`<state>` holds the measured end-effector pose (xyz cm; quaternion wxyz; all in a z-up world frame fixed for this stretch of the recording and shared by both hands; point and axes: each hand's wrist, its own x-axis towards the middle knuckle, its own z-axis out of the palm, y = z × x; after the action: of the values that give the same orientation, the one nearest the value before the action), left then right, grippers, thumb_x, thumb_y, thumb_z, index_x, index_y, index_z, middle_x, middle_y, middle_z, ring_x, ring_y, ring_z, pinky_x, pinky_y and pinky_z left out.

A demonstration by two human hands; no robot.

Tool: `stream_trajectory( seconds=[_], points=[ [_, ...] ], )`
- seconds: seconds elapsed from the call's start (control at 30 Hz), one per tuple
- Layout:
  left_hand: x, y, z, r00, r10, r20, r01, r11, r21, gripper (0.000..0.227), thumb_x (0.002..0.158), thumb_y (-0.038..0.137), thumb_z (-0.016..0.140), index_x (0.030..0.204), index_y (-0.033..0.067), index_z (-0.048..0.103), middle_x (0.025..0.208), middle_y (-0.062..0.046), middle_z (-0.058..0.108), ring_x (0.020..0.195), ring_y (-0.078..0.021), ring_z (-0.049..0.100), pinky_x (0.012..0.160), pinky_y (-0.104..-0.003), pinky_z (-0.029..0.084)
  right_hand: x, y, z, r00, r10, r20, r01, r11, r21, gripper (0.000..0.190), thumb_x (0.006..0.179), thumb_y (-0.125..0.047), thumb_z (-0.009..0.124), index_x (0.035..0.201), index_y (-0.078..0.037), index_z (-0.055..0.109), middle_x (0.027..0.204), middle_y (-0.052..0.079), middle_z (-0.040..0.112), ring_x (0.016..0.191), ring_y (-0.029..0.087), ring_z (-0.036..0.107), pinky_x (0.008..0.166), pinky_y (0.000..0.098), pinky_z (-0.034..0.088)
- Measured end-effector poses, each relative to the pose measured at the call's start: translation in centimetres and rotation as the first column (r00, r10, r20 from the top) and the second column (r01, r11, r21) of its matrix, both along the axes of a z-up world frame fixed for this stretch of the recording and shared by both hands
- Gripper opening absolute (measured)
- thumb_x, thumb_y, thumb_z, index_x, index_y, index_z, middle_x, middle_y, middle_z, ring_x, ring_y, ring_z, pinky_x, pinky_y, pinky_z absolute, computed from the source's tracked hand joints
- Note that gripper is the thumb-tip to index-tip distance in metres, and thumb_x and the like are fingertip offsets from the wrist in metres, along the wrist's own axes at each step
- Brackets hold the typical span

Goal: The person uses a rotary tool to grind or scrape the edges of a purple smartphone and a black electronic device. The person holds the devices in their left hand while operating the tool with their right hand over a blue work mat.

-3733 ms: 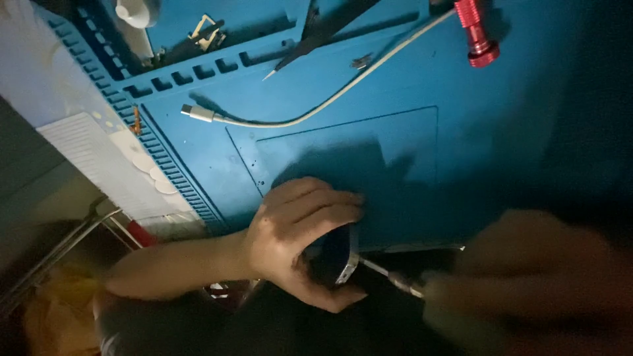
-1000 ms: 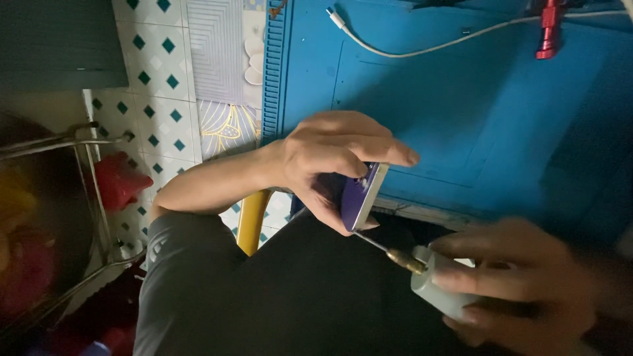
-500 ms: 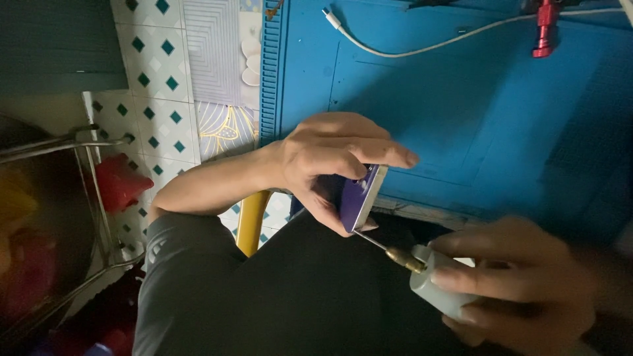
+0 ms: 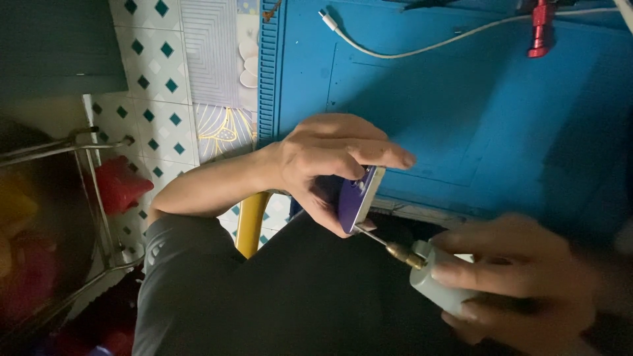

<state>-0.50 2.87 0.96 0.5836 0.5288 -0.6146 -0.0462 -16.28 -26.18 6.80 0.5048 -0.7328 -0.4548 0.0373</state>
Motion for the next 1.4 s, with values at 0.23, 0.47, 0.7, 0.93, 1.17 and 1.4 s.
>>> stream_trajectory(
  seconds=[0.23, 0.47, 0.7, 0.93, 1.17, 1.4],
  points=[
    [0.1, 0.1, -0.2, 1.0, -0.01, -0.022, 0.009, 1.0, -0.002, 0.058, 0.09, 0.051, 0.084, 0.1, 0.01, 0.045, 0.129, -0.023, 0.068, 0.111, -0.0392, 0.076, 0.093, -0.046, 0.065, -0.4, 0.5, 0.2, 0.993, -0.091, 0.072, 0.09, 0.996, 0.023, 0.029, 0.091, -0.042, 0.084, 0.107, -0.027, 0.065, 0.125, 0.002, 0.069, 0.105, 0.027, 0.08, 0.079, 0.0398, 0.068],
    [0.5, -1.5, -1.6, 0.977, 0.01, -0.214, -0.05, 0.981, -0.187, 0.093, 0.077, 0.02, 0.107, 0.139, 0.0079, 0.038, 0.146, -0.019, 0.052, 0.137, -0.0393, 0.059, 0.121, -0.053, 0.056, -1.9, -2.8, 1.7, 0.612, -0.18, -0.77, 0.354, 0.933, 0.063, 0.037, 0.101, -0.04, 0.06, 0.135, -0.025, 0.063, 0.102, 0.004, 0.08, 0.075, 0.011, 0.085, 0.064, 0.0288, 0.073],
    [0.5, -6.9, 0.5, 0.93, 0.306, -0.204, -0.34, 0.928, -0.155, 0.074, 0.082, 0.036, 0.098, 0.136, 0.005, 0.057, 0.145, -0.017, 0.059, 0.139, -0.0334, 0.062, 0.124, -0.043, 0.056, 2.9, -9.3, -8.5, 0.905, -0.146, -0.4, 0.356, 0.775, 0.521, 0.074, 0.101, -0.055, 0.049, 0.168, -0.03, 0.032, 0.175, -0.001, 0.025, 0.14, 0.039, 0.048, 0.127, 0.0569, 0.042],
    [-0.5, -6.6, -2.9, 0.931, 0.155, -0.332, -0.131, 0.987, 0.093, 0.099, 0.091, 0.029, 0.09, 0.163, 0.0117, 0.024, 0.156, -0.01, 0.044, 0.103, -0.0221, 0.072, 0.09, -0.033, 0.066, 5.8, -3.7, -2.4, 0.725, -0.653, 0.219, 0.612, 0.757, 0.231, 0.061, 0.091, 0.0, 0.082, 0.134, -0.007, 0.038, 0.143, 0.02, 0.046, 0.111, 0.033, 0.065, 0.096, 0.0384, 0.057],
    [-1.5, -6.2, -4.1, 0.856, -0.017, -0.516, 0.073, 0.993, 0.089, 0.094, 0.091, 0.038, 0.08, 0.162, 0.0137, 0.022, 0.121, -0.008, 0.056, 0.088, -0.0167, 0.065, 0.084, -0.028, 0.062, 0.3, -5.3, -4.1, 0.946, -0.315, 0.08, 0.321, 0.944, -0.079, 0.045, 0.092, -0.029, 0.076, 0.13, -0.022, 0.053, 0.141, 0.011, 0.058, 0.123, 0.026, 0.071, 0.101, 0.0402, 0.068],
    [-1.1, -5.5, -2.5, 0.803, -0.161, -0.573, 0.282, 0.951, 0.129, 0.087, 0.088, 0.054, 0.071, 0.155, 0.0099, 0.035, 0.132, -0.008, 0.063, 0.103, -0.0213, 0.07, 0.095, -0.033, 0.058, -1.6, -6.3, -1.1, 0.864, -0.417, -0.282, 0.338, 0.896, -0.287, 0.052, 0.09, -0.025, 0.069, 0.14, -0.02, 0.054, 0.136, 0.008, 0.069, 0.124, 0.022, 0.073, 0.103, 0.0369, 0.062]
  ],
)
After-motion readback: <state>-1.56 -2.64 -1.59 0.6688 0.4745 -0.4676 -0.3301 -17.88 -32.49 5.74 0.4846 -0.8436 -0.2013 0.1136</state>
